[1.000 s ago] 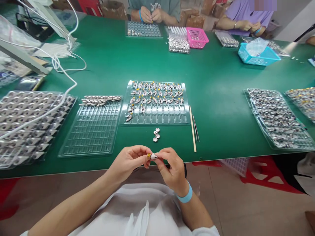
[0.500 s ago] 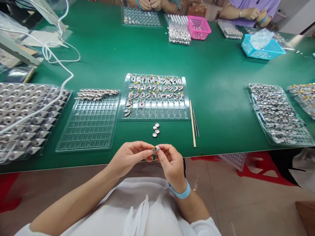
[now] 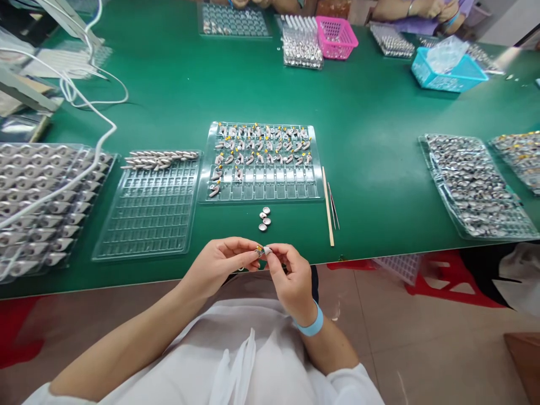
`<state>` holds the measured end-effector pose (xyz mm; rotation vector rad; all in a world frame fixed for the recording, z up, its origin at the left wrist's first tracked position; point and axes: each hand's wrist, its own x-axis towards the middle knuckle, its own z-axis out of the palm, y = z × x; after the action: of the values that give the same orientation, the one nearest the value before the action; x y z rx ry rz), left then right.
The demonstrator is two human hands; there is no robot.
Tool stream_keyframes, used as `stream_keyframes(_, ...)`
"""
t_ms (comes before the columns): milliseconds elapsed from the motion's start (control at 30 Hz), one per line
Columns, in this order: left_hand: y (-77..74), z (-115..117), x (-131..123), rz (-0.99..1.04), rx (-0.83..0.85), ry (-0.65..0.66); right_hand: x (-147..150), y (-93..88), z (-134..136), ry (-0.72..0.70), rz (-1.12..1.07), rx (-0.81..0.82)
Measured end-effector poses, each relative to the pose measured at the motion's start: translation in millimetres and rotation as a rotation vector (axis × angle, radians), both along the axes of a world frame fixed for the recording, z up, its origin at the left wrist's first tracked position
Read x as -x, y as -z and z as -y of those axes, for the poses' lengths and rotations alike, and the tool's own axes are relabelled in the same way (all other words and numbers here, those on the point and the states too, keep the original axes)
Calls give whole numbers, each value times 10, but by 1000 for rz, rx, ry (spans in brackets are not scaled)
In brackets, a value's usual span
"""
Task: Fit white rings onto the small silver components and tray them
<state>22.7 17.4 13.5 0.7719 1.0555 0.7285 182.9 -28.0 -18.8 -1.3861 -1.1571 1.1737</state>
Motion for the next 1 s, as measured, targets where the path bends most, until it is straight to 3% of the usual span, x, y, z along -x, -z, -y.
stream_keyframes(533,-43,28,-40,-173,-113,-35,10,65,0,-39,61,-137)
stream_keyframes(1000,12,56,-88,-129,-201,-64,37,3,12,-55,-90,6)
